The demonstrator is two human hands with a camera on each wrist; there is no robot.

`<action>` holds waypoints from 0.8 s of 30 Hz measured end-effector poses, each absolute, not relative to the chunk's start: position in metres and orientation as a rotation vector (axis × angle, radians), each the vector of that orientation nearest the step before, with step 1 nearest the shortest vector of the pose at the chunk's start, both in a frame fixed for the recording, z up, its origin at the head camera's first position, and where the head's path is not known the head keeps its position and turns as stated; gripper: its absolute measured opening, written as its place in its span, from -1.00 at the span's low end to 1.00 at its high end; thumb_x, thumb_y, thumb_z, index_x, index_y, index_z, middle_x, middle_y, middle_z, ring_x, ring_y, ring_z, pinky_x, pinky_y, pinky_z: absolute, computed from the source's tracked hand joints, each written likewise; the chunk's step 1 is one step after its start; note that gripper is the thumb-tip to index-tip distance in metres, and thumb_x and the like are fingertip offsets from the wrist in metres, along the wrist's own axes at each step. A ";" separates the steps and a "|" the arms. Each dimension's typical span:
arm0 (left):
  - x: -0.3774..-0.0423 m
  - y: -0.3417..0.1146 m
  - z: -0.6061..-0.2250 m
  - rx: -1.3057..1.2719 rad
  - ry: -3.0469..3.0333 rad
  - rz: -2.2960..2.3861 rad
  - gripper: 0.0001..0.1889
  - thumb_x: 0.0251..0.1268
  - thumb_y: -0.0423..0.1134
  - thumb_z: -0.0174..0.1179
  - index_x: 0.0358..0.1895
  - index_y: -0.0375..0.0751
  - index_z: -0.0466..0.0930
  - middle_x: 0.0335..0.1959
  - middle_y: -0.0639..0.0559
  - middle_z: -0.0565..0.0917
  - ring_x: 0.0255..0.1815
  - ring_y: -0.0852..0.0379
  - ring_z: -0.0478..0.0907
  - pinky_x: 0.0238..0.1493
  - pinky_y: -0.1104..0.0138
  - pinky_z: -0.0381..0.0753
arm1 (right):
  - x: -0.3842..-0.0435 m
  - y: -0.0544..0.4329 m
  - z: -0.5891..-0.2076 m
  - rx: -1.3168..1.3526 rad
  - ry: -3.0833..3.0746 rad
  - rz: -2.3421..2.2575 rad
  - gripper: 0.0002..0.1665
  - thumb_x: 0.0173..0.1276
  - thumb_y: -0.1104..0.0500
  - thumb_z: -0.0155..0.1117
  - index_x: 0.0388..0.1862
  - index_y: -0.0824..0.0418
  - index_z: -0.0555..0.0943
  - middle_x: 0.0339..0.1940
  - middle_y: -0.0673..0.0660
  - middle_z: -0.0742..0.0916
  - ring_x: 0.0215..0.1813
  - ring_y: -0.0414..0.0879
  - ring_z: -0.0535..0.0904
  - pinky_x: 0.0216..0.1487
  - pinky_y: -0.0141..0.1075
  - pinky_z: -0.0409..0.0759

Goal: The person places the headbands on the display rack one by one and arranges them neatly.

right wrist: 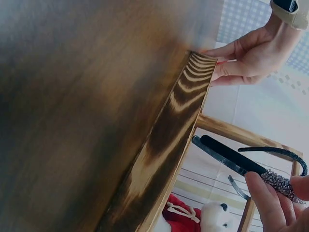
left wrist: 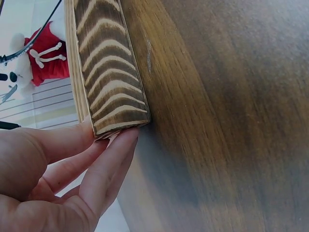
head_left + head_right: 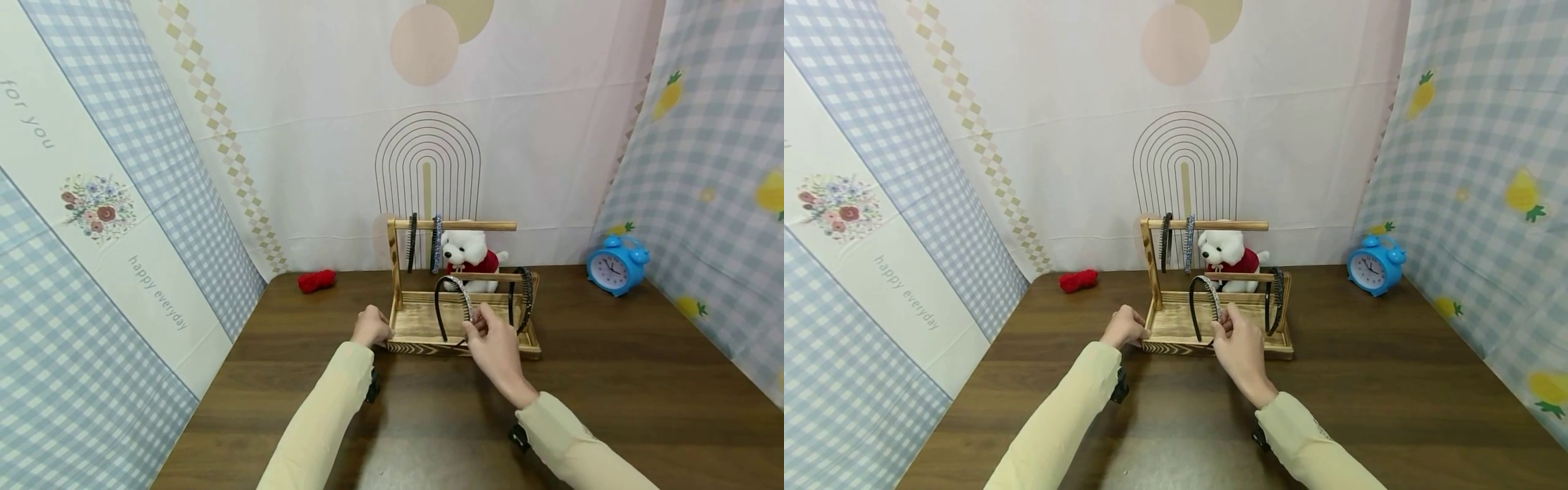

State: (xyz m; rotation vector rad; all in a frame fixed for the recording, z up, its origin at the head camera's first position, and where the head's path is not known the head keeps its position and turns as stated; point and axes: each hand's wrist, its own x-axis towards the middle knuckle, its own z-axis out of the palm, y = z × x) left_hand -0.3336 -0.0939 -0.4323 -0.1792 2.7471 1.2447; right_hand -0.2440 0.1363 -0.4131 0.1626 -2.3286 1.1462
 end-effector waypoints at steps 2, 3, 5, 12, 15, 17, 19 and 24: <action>-0.334 -0.094 -0.432 -0.181 2.747 1.246 -0.79 0.00 -0.50 0.39 -0.23 -0.45 0.69 -0.19 -0.38 0.67 -0.62 0.00 0.69 -0.49 0.25 0.77 | -0.246 0.136 -0.413 0.166 -2.316 1.135 -0.79 0.26 0.30 0.35 -0.42 0.18 0.47 -0.54 0.08 0.68 -0.51 -0.14 0.55 -0.44 -0.28 0.46; -0.334 -0.094 -0.432 -0.181 2.746 1.246 -0.79 0.00 -0.50 0.39 -0.23 -0.45 0.69 -0.19 -0.38 0.68 -0.62 -0.01 0.69 -0.49 0.25 0.77 | -0.248 0.136 -0.412 0.166 -2.311 1.130 -0.79 0.26 0.30 0.35 -0.43 0.17 0.47 -0.55 0.08 0.67 -0.51 -0.14 0.55 -0.45 -0.28 0.44; -0.333 -0.095 -0.432 -0.180 2.748 1.240 -0.79 0.01 -0.49 0.39 -0.23 -0.45 0.69 -0.19 -0.37 0.68 -0.62 -0.01 0.69 -0.49 0.25 0.77 | -0.250 0.136 -0.412 0.164 -2.305 1.119 -0.79 0.27 0.28 0.35 -0.43 0.16 0.47 -0.55 0.06 0.68 -0.52 -0.15 0.55 -0.45 -0.28 0.44; -0.333 -0.095 -0.432 -0.186 2.744 1.245 -0.78 0.00 -0.49 0.40 -0.22 -0.44 0.69 -0.18 -0.38 0.68 -0.61 -0.02 0.70 -0.48 0.25 0.77 | -0.257 0.137 -0.413 0.166 -2.304 1.112 -0.78 0.31 0.24 0.34 -0.43 0.16 0.46 -0.54 0.07 0.68 -0.53 -0.12 0.56 -0.46 -0.26 0.43; -0.334 -0.095 -0.432 -0.185 2.743 1.253 -0.79 0.00 -0.50 0.40 -0.24 -0.45 0.69 -0.19 -0.38 0.68 -0.60 -0.03 0.71 -0.47 0.25 0.77 | -0.260 0.137 -0.414 0.163 -2.295 1.115 -0.78 0.30 0.26 0.35 -0.43 0.17 0.46 -0.54 0.09 0.68 -0.52 -0.10 0.56 -0.45 -0.24 0.44; -0.334 -0.095 -0.433 -0.183 2.742 1.258 -0.81 0.00 -0.50 0.39 -0.26 -0.45 0.70 -0.21 -0.37 0.68 -0.60 -0.04 0.71 -0.48 0.25 0.77 | -0.261 0.136 -0.415 0.152 -2.291 1.117 -0.77 0.30 0.26 0.35 -0.44 0.17 0.45 -0.54 0.09 0.67 -0.52 -0.09 0.56 -0.45 -0.25 0.44; -0.334 -0.095 -0.433 -0.184 2.741 1.263 -0.83 0.00 -0.50 0.40 -0.28 -0.45 0.70 -0.24 -0.35 0.68 -0.60 -0.03 0.71 -0.48 0.26 0.77 | -0.263 0.137 -0.416 0.137 -2.289 1.120 -0.77 0.30 0.25 0.35 -0.44 0.17 0.45 -0.55 0.09 0.68 -0.51 -0.09 0.57 -0.44 -0.25 0.45; -0.335 -0.095 -0.432 -0.190 2.733 1.267 -0.84 0.00 -0.50 0.40 -0.29 -0.45 0.69 -0.26 -0.33 0.68 -0.60 -0.03 0.71 -0.49 0.26 0.77 | -0.265 0.139 -0.420 0.116 -2.294 1.117 -0.74 0.32 0.22 0.34 -0.45 0.18 0.42 -0.53 0.11 0.68 -0.49 -0.05 0.58 -0.42 -0.22 0.44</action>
